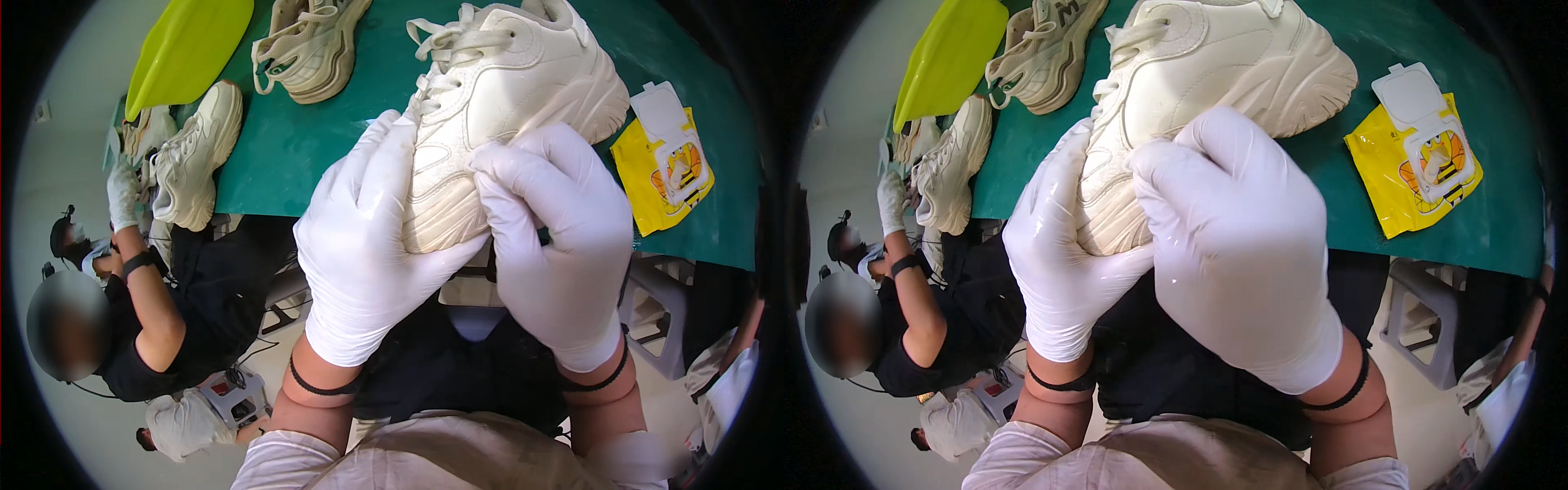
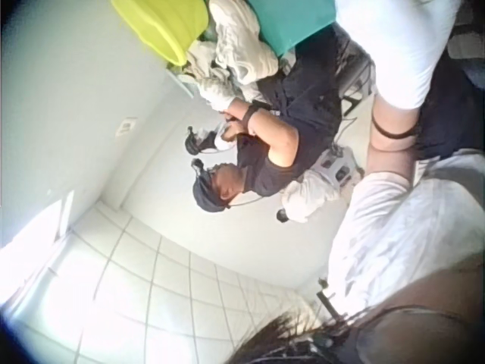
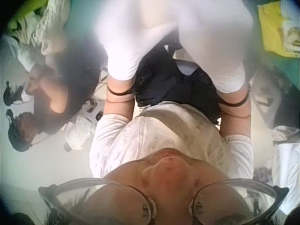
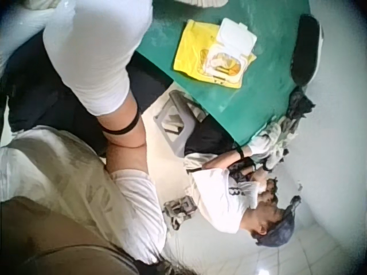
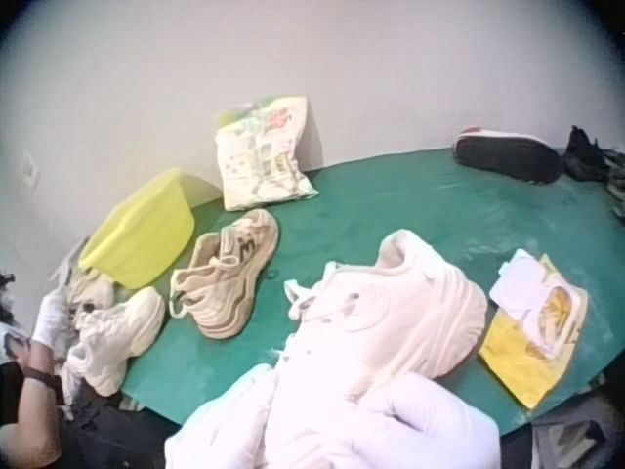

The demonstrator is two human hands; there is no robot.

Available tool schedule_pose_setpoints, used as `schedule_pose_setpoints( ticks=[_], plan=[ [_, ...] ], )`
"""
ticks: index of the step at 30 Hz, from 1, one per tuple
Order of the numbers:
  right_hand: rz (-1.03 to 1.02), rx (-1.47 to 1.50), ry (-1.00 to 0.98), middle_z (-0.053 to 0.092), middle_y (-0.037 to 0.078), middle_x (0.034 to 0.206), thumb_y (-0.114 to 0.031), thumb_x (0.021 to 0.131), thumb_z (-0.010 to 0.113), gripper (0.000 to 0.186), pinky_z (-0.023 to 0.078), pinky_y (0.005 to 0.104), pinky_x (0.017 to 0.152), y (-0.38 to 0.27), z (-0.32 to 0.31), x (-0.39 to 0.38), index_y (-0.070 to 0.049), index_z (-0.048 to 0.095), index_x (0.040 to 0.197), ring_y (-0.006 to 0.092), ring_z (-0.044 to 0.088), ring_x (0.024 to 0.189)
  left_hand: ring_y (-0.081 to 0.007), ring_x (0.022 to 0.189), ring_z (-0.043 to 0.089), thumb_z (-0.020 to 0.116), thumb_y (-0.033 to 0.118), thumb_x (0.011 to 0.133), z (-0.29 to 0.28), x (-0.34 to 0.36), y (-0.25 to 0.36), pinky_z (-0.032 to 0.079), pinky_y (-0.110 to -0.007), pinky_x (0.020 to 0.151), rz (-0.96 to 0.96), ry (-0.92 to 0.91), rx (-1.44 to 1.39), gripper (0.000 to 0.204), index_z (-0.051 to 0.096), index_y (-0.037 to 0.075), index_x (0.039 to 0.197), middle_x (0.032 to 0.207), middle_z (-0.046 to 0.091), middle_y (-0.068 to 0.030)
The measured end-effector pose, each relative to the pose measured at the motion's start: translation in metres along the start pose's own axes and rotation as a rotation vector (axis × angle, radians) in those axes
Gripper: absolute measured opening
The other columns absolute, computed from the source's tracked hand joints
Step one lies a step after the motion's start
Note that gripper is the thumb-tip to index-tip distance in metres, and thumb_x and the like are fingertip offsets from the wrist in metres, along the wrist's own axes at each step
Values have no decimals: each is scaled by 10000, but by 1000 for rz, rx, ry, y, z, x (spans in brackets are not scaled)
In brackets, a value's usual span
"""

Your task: Clean shoes using wet wipes and a bowl of water.

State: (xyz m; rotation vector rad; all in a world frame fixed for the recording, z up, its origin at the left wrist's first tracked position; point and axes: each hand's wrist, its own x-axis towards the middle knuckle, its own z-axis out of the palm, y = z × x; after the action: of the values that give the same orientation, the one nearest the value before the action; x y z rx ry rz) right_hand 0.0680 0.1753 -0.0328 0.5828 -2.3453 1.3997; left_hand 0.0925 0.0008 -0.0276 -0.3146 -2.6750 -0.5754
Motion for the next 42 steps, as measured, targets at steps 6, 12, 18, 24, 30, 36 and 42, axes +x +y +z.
schedule_pose_setpoints(
  ticks=[6,12,18,24,30,36,42],
  plan=[
    [-18,98,-187,677,68,858,68,900,728,78,481,259,692,6,-33,20,48,739,975,141,623,767,-360,1142,734,1005,271,629,3,1,3,578,-407,998,18,36,3,881,632,-70,1351,1265,723,-240],
    [93,-66,48,675,57,862,41,959,683,65,455,231,703,9,-26,8,64,725,1004,85,579,763,-356,1114,741,999,271,646,3,1,4,588,-399,974,9,29,-2,852,636,-63,1341,1242,728,-236],
    [-23,-88,93,634,117,820,69,909,700,87,449,274,642,8,3,5,72,710,996,177,574,681,-351,1102,744,991,281,647,5,3,2,590,-399,959,-7,61,46,844,640,-54,1338,1231,731,-225],
    [-23,92,-58,626,107,816,63,915,696,81,438,276,636,17,-19,11,66,716,993,163,564,686,-371,1098,737,986,291,647,4,1,6,588,-402,961,-12,70,44,844,635,-40,1340,1231,729,-225],
    [90,45,119,649,134,855,-12,902,723,107,517,341,667,6,-33,7,15,720,1006,262,661,712,-382,1124,721,978,292,631,1,-6,20,587,-426,973,-48,17,112,867,621,-2,1364,1280,709,-219],
    [82,-1,86,700,169,938,-2,902,724,118,561,392,735,25,-21,2,-3,715,1020,352,715,828,-382,1130,717,974,305,634,5,-7,13,580,-423,981,-26,55,112,870,614,2,1367,1281,709,-209],
    [-5,23,-45,694,166,917,-39,908,668,83,567,437,758,20,-21,5,-28,711,979,384,702,869,-376,1132,717,973,308,644,6,-4,13,579,-420,984,-30,58,108,854,618,-3,1356,1274,712,-202]
  ],
)
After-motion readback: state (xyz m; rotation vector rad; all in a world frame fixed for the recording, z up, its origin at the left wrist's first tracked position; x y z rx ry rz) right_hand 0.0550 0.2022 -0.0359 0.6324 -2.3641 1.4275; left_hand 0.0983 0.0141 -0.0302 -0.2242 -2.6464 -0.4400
